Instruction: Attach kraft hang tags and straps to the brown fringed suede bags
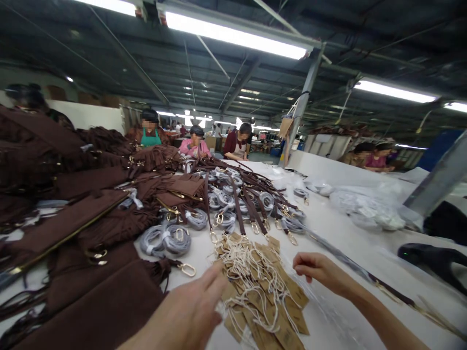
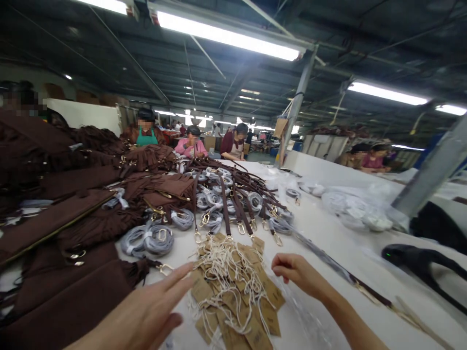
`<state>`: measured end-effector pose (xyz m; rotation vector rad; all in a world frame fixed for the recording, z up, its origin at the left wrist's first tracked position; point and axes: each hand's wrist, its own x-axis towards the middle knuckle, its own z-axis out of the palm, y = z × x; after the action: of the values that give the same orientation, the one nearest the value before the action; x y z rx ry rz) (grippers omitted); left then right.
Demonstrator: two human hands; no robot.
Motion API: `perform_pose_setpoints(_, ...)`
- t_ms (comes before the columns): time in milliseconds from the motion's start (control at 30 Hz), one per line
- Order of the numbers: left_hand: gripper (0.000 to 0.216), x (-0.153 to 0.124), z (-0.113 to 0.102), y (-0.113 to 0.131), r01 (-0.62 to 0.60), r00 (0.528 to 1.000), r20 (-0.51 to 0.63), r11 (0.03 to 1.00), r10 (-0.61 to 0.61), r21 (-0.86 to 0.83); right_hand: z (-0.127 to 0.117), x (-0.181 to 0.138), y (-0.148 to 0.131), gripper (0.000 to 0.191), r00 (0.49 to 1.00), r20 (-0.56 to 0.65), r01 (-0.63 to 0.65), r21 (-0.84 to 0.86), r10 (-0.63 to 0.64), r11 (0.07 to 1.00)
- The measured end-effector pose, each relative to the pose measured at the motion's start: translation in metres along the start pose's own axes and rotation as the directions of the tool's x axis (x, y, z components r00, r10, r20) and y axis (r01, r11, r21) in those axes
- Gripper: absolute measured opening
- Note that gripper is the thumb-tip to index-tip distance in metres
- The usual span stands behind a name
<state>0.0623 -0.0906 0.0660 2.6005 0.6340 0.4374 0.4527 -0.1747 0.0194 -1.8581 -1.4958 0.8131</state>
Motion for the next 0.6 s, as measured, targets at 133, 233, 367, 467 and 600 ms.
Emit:
perform_pose_setpoints(133, 0.063, 0.088, 0.034, 0.046, -0.007, 0.989, 0.148, 0.999, 0.002, 0.035, 0.006, -0.005, -0.002, 0.019, 1.000, 0.001, 0.022, 0.013, -0.022, 1.000)
perform_pose_setpoints(233, 0.053, 0.126, 0.059, 0.053, 0.019, 0.996, 0.090, 0.994, -0.028, 0.104, 0.005, -0.011, -0.002, 0.018, 0.999, 0.000, 0.040, 0.033, -0.040, 0.999)
perform_pose_setpoints(367, 0.036, 0.146, 0.073, 0.049, 0.018, 0.988, 0.144, 0.961, -0.059, 0.276, 0.005, -0.015, -0.001, 0.017, 0.998, -0.008, 0.055, 0.014, -0.055, 0.998)
perform_pose_setpoints(467, 0.028, 0.148, 0.068, 0.046, 0.006, 0.972, 0.221, 0.940, -0.086, 0.342, 0.007, -0.012, 0.004, 0.017, 0.998, -0.028, 0.062, -0.009, -0.062, 0.998)
perform_pose_setpoints(600, 0.024, 0.137, 0.051, 0.036, 0.034, 0.957, 0.249, 0.914, -0.146, 0.405, 0.005, -0.006, 0.023, 0.017, 0.997, -0.028, 0.075, -0.103, -0.078, 0.992)
